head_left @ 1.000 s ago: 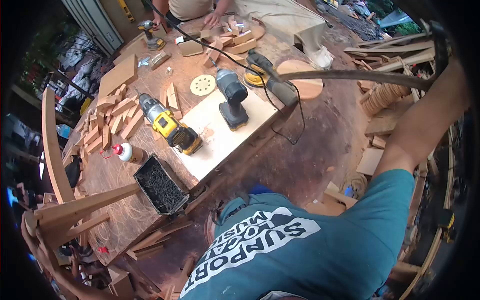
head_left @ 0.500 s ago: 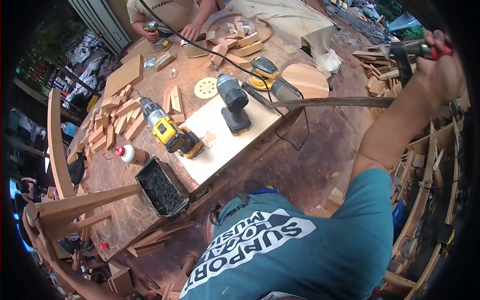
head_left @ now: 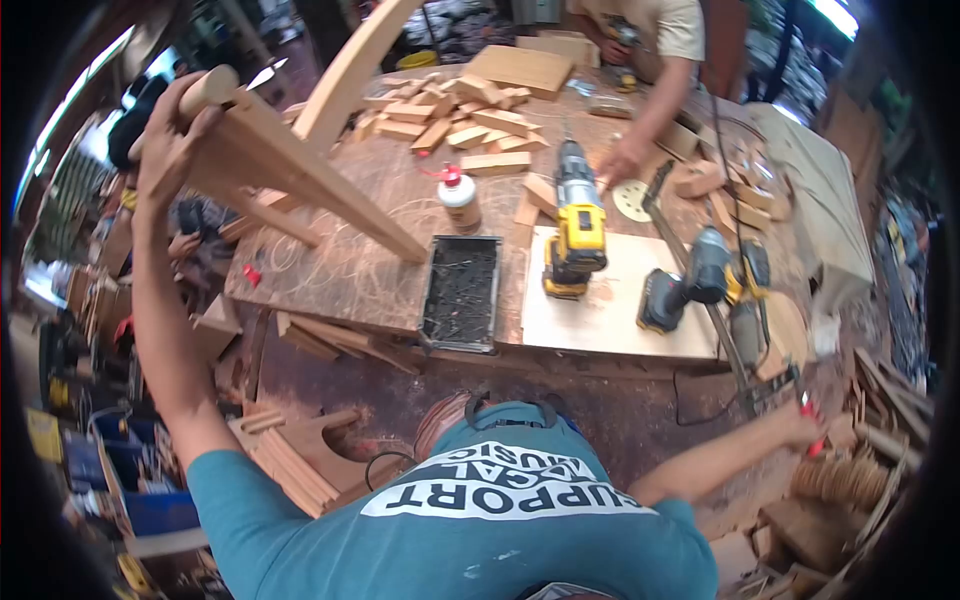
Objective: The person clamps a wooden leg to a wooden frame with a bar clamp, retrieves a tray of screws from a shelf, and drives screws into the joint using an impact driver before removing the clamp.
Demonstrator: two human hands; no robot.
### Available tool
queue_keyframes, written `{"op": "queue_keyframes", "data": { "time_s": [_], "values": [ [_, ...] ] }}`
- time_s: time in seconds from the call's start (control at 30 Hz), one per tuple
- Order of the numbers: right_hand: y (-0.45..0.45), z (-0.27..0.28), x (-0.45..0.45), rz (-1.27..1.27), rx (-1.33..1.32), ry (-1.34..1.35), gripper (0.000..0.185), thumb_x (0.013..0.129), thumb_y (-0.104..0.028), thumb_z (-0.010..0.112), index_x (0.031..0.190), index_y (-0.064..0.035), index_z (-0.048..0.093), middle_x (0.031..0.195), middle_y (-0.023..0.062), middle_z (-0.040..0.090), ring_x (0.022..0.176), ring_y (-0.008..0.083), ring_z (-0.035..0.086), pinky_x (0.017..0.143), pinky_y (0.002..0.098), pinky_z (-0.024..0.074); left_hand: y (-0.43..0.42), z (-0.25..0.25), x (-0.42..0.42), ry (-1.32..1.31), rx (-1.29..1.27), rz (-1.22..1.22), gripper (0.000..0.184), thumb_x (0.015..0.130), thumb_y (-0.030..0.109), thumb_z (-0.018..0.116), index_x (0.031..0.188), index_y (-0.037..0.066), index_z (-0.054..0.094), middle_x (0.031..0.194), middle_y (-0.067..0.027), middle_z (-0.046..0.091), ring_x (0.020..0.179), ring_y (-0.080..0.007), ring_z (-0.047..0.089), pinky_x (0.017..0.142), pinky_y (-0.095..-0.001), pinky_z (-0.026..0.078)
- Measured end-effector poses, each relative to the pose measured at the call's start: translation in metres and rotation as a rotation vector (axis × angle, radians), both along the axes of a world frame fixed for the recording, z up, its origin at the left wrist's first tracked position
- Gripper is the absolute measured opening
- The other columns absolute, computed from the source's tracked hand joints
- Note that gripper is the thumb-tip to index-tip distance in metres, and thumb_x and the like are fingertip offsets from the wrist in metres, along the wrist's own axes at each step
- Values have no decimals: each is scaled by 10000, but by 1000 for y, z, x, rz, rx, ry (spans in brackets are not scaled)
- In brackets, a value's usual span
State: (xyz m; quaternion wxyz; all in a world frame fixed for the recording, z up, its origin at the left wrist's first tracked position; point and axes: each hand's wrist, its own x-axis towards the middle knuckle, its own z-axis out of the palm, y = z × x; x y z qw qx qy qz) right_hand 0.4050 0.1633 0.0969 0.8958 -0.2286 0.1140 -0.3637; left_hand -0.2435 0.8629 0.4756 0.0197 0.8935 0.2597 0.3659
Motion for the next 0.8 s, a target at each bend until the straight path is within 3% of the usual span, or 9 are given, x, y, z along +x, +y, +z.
{"op": "queue_keyframes", "data": {
  "time_s": [0.07,0.23,0.33,0.43,0.47,0.6,0.63,0.73,0.8],
  "values": [
    [1,-35,-25,-103,225,75,320,841,-6,725,1015,29,459,754,148,564,686,319,612,630,532,585,-7,1,5,-15,-72,5,561,925,399,766,1336,58,594,1229,-66,605,1137,-178,583,1009,-321,466],
    [12,-81,-61,-85,183,210,254,942,-14,657,1034,-2,420,750,139,547,687,297,606,615,532,577,3,2,7,-24,-116,7,607,904,426,784,1336,46,591,1214,-66,603,1124,-172,589,1011,-325,472],
    [19,-100,-52,339,142,165,185,987,-79,623,975,-8,453,760,119,550,687,270,594,652,514,576,5,-2,10,-40,-84,5,576,930,404,758,1364,70,579,1217,-34,619,1147,-150,574,1009,-311,447],
    [89,-64,-67,84,100,370,234,988,-195,652,1048,11,561,857,96,561,815,279,603,774,456,539,11,-6,10,-61,-55,-4,593,913,404,775,1366,74,581,1221,-43,624,1146,-152,579,1012,-316,452],
    [103,-53,-80,87,37,399,252,979,-214,665,1058,3,565,874,93,565,819,278,604,776,453,536,1,-6,18,-92,-43,-9,554,901,323,805,1329,42,596,1197,-59,626,1111,-166,599,980,-316,490],
    [135,-28,-146,87,-161,518,316,938,-285,708,1076,-32,578,932,92,570,824,270,596,737,439,527,18,-8,19,-133,-41,-96,533,886,330,812,1290,34,628,1194,-68,646,1084,-166,621,975,-315,488],
    [145,-27,-161,107,-204,543,328,926,-301,717,1074,-41,581,943,94,568,822,267,589,717,435,525,16,-7,23,-88,136,-59,541,874,353,816,1273,33,641,1188,-88,654,1085,-181,633,960,-316,494],
    [139,-58,-193,260,-273,656,493,879,-471,722,1030,-37,543,888,106,567,729,247,597,641,394,531,34,-9,25,-90,145,-49,560,898,379,787,1305,31,622,1235,-98,639,1127,-195,619,981,-325,486],
    [130,-91,-206,386,-261,738,499,871,-469,720,1091,-58,542,978,102,551,779,243,552,659,390,509,43,-8,24,-82,82,-19,568,913,391,770,1323,30,613,1244,-96,642,1145,-187,613,991,-324,484]
  ]
}}
